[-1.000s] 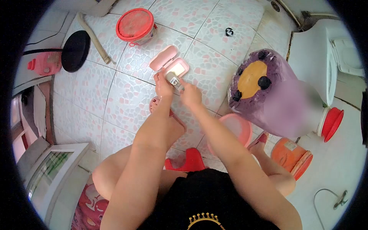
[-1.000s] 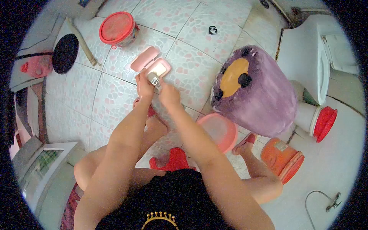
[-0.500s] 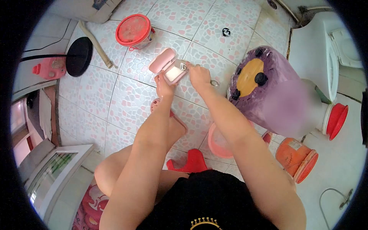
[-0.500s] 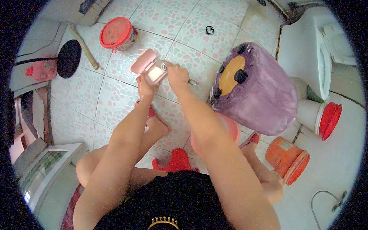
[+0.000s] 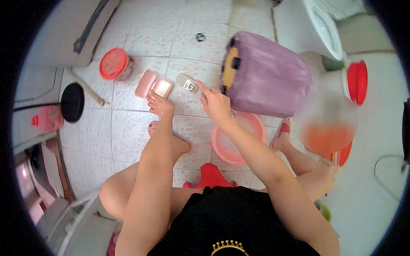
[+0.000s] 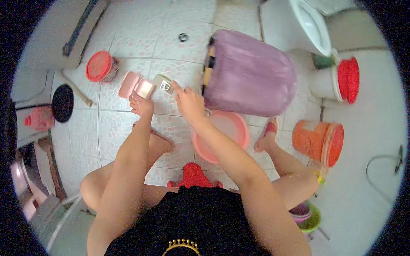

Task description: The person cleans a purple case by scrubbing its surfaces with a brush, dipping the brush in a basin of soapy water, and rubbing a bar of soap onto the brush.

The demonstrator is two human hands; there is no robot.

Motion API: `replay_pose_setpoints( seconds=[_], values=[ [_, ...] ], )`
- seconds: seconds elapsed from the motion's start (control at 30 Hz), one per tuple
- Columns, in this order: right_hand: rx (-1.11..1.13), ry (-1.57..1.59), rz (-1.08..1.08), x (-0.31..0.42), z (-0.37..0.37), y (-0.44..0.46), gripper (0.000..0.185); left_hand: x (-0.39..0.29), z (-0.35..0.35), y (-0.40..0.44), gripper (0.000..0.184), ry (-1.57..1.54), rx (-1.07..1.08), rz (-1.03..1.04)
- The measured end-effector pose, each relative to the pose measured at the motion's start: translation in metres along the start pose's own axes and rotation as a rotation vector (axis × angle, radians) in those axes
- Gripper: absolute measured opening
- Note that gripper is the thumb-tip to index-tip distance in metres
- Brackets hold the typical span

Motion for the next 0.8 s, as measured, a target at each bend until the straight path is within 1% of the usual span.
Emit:
replay_pose_setpoints(
  seconds=[0.1, 0.13, 0.23, 0.27, 0.3, 0.37, 0.4, 0.5, 0.53, 0.63, 0.67, 0.7, 0.77, 0.8],
  values=[
    [-0.153, 0.183, 0.154, -0.024, -0.053, -0.042, 0.055, -0.069, -0.055, -0.022, 0.078, -0.167, 0.105, 0.115],
    [-0.242, 0.264, 0.172, -0.034, -0.069, -0.054, 0.055, -0.092, -0.071, -0.031, 0.076, -0.226, 0.131, 0.158],
    [-0.502, 0.467, 0.222, -0.079, -0.107, -0.094, 0.053, -0.142, -0.103, -0.06, 0.071, -0.48, 0.034, 0.411],
    [-0.577, 0.511, 0.241, -0.097, -0.116, -0.105, 0.052, -0.155, -0.117, -0.068, 0.068, -0.549, 0.043, 0.487],
    [-0.648, 0.557, 0.26, -0.117, -0.123, -0.116, 0.051, -0.166, -0.131, -0.076, 0.067, -0.562, 0.071, 0.54],
    [-0.745, 0.534, 0.312, -0.172, -0.127, -0.128, 0.051, -0.187, -0.155, -0.085, 0.066, -0.579, 0.118, 0.638],
    [-0.793, 0.524, 0.337, -0.191, -0.129, -0.131, 0.051, -0.193, -0.167, -0.087, 0.064, -0.579, 0.179, 0.692],
    [-0.622, 0.378, 0.784, -0.208, -0.167, -0.129, 0.053, -0.207, -0.162, -0.08, 0.062, -0.518, 0.376, 0.73],
    [-0.672, 0.348, 0.781, -0.223, -0.157, -0.127, 0.053, -0.214, -0.165, -0.079, 0.058, -0.483, 0.422, 0.739],
    [-0.982, 0.301, 0.526, -0.225, -0.102, -0.11, 0.05, -0.227, -0.165, -0.08, 0.048, -0.38, 0.578, 0.733],
    [-0.847, 0.38, 0.649, -0.2, -0.106, -0.104, 0.05, -0.227, -0.161, -0.086, 0.043, -0.31, 0.453, 0.742],
    [-0.707, 0.458, 0.768, -0.167, -0.109, -0.097, 0.049, -0.227, -0.16, -0.087, 0.042, -0.283, 0.423, 0.755],
    [-0.59, 0.443, 0.698, -0.119, -0.082, -0.08, 0.052, -0.228, -0.163, -0.086, 0.04, -0.229, 0.359, 0.782],
    [-0.544, 0.409, 0.649, -0.092, -0.066, -0.073, 0.052, -0.226, -0.16, -0.085, 0.039, -0.282, 0.357, 0.77]
  ],
)
Point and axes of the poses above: each hand's wrist, its own y-axis towards the middle knuckle, its own z-axis out of the palm, x = y × z, the point moved 1 cm from there along y, towards the middle knuckle, and after that the axes turned 10 degrees about -x, right-handed, at the moved point
